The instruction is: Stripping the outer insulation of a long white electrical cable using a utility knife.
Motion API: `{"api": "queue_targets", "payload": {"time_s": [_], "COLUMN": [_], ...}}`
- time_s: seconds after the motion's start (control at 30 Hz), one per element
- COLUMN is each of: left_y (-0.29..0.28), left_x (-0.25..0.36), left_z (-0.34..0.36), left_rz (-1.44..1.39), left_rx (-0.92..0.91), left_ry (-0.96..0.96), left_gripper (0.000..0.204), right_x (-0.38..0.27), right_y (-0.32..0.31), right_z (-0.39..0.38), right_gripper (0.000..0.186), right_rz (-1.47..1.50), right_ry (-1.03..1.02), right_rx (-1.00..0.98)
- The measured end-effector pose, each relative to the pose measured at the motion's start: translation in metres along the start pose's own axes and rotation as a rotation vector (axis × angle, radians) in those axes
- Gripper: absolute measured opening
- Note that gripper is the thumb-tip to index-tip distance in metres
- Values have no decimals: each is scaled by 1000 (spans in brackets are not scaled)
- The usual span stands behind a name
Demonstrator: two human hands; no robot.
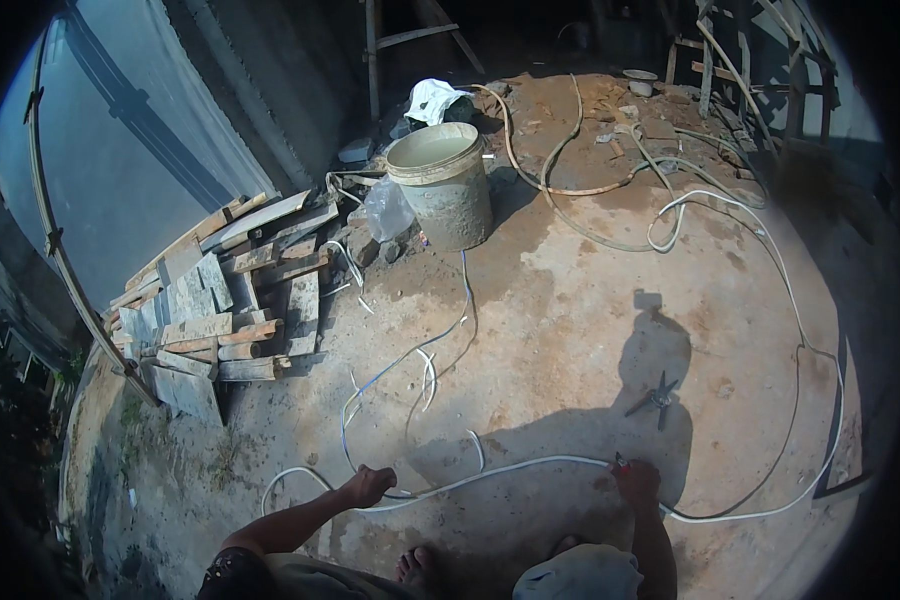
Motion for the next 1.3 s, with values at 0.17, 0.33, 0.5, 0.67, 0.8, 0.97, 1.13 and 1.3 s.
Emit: {"api": "queue_targets", "payload": {"time_s": [0.17, 0.33, 0.5, 0.67, 0.8, 0.97, 1.13, 1.3], "left_y": [-36, -38, -15, -44, -67, -51, -60, -90], "left_x": [-4, 38, 18, 14, 10, -24, -30, 28], "left_z": [-10, -14, -17, -28, -37, -39, -36, -41], "left_rz": [-270, 86, 449, 513, 250, -281, -602, 49], "left_rx": [274, -93, -214, 64, 316, 469, 583, 603], "left_ry": [-55, 3, -208, -261, -298, -188, -308, -337], "left_gripper": [18, 19, 23, 30, 44, 38, 37, 46], "right_x": [-3, 0, 3, -1, -2, -3, -3, 1], "right_y": [-3, 2, 3, -3, -7, -7, -3, 1], "right_z": [2, 2, 1, 0, -2, -4, -1, 1], "right_gripper": [62, 61, 63, 63, 63, 59, 61, 62], "right_rz": [-4, 7, 34, 47, 56, 16, 63, 36], "right_ry": [-2, -6, -12, 13, 23, -24, 5, -6], "right_rx": [-3, 20, 102, 34, 39, 116, 49, 115]}}
Point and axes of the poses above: each hand's wrist, its own z-axis towards the middle knuckle, its own y-axis out of the palm, x = y × z, the point moved 8 cm from there along z, towards the middle knuckle, and after that the axes turned 12 degrees about -z, right-handed, at the moved point
